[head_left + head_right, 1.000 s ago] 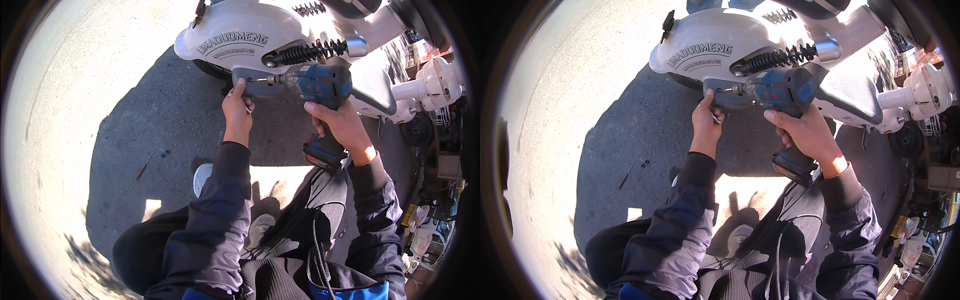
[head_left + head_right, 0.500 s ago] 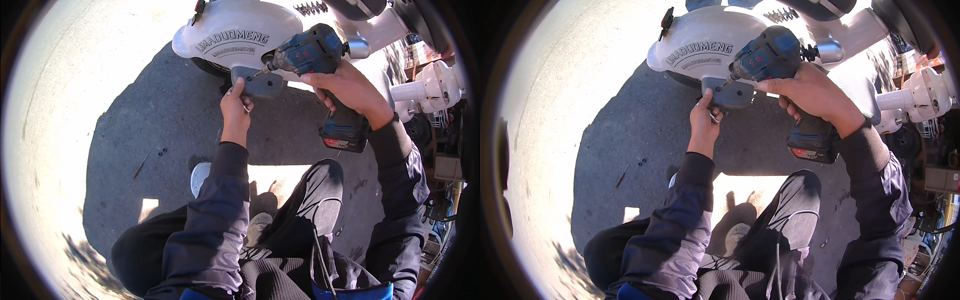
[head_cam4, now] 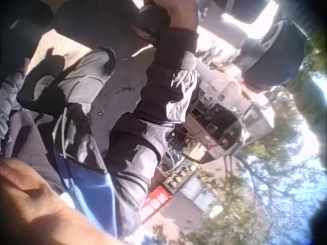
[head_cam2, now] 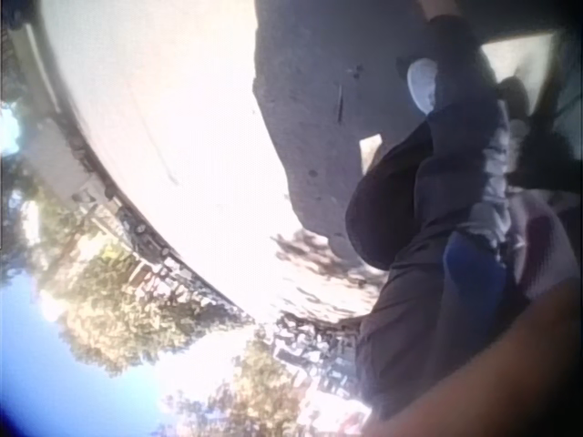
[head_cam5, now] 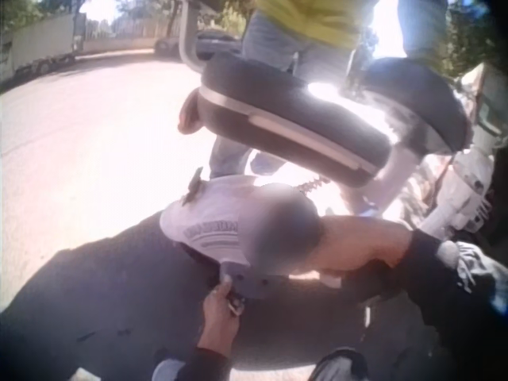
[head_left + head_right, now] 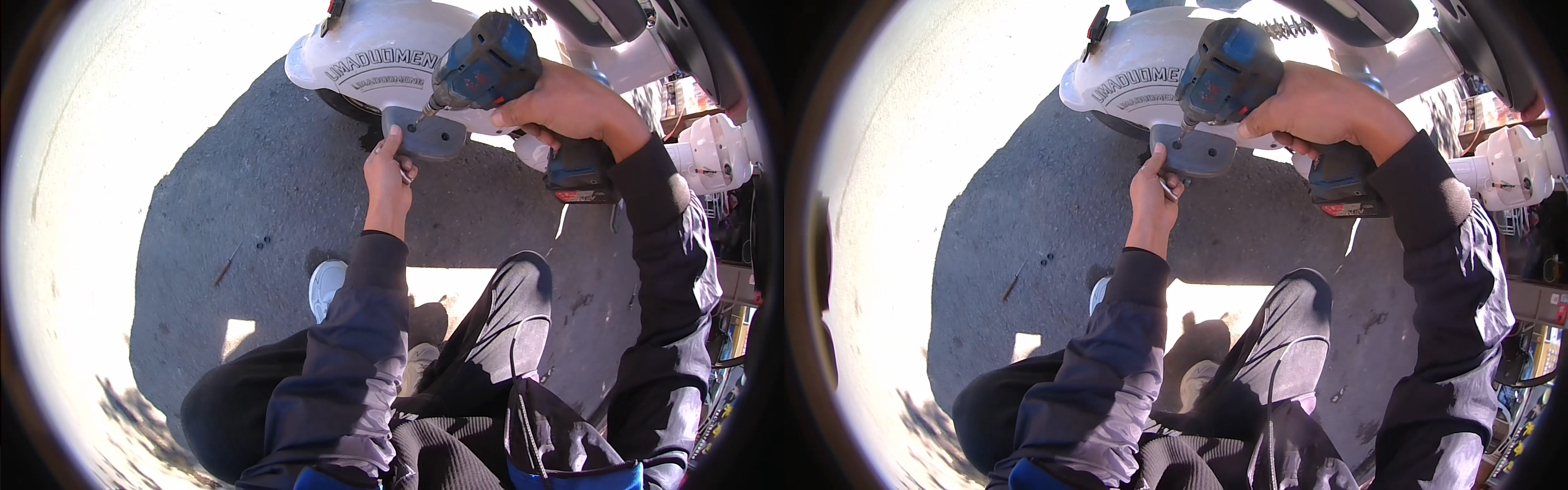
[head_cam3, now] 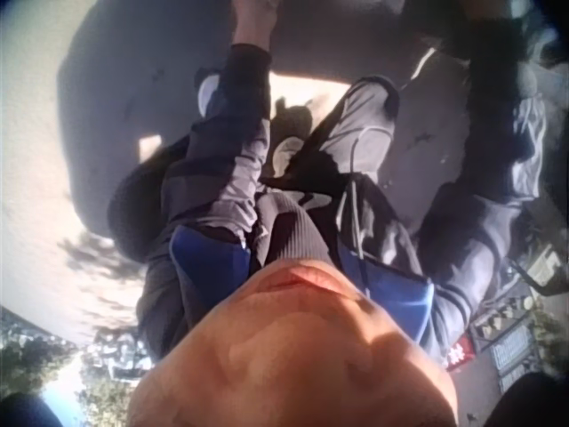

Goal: The person uses a cordless impact driver to remove screws and a plastic cover from the rear fender of a white electric scooter. They then remove additional screws from the rear suspension area and place the removed parts on the ground.

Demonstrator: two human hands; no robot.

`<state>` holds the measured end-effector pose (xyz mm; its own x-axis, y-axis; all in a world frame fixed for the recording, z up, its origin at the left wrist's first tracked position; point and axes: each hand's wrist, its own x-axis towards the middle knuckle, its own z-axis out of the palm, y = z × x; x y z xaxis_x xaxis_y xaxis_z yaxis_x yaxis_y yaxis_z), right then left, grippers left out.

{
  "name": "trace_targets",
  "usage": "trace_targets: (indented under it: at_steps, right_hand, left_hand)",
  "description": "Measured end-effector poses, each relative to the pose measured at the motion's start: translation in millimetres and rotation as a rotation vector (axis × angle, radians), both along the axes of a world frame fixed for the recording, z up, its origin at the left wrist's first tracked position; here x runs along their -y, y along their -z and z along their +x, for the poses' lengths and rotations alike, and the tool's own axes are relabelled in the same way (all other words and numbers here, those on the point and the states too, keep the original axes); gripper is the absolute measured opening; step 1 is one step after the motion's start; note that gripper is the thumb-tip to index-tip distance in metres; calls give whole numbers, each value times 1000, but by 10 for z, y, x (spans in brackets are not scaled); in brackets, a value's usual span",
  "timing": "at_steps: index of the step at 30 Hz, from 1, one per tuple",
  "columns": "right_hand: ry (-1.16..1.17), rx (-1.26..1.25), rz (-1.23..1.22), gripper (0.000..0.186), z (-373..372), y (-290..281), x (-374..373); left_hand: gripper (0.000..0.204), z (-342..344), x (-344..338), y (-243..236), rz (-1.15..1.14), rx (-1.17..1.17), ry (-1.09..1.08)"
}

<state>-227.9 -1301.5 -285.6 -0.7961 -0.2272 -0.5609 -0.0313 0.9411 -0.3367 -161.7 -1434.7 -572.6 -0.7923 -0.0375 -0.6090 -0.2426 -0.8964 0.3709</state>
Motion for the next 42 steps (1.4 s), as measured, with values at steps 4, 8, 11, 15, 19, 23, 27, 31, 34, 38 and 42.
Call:
trace_targets:
  at_steps: [4, 8, 11, 15, 19, 23, 27, 31, 34, 38, 42]
  right_hand:
    - [-21, 2, 18, 34, -5, -34, 29]
    - [-42, -5, 37, 34, 5, -34, 43]
    - [-26, -12, 29, 34, 31, -17, 30]
    - [11, -20, -9, 34, 84, 9, -32]
    - [47, -20, -75, 34, 124, 24, -113]
    - [118, -35, -121, 30, 256, 39, -209]
    - [224, -45, -219, 33, 472, 50, -335]
    - [334, -13, -276, 37, 722, 52, -469]
    - [376, 28, -348, 34, 931, 77, -545]
    - [423, 48, -419, 28, 1118, 150, -634]
    - [458, 39, -515, 28, 1164, 194, -757]
  left_hand:
    - [24, 3, 4, -3, -1, -9, 2]
    - [24, 7, 4, 2, -5, -18, -7]
    - [25, 8, -1, 7, -10, -26, -9]
    - [25, 6, -20, 14, -14, -30, -18]
    - [25, 2, -29, 18, -15, -42, -26]
    - [27, 7, -42, 26, -20, -58, -25]
    - [35, 70, -47, 34, -21, -20, -16]
    - [47, 266, 11, 27, -9, 43, 4]
    - [54, 400, 34, -17, 91, -77, 147]
    - [39, 424, -7, -84, 185, -192, 229]
    - [29, 368, -39, -73, 339, -230, 197]
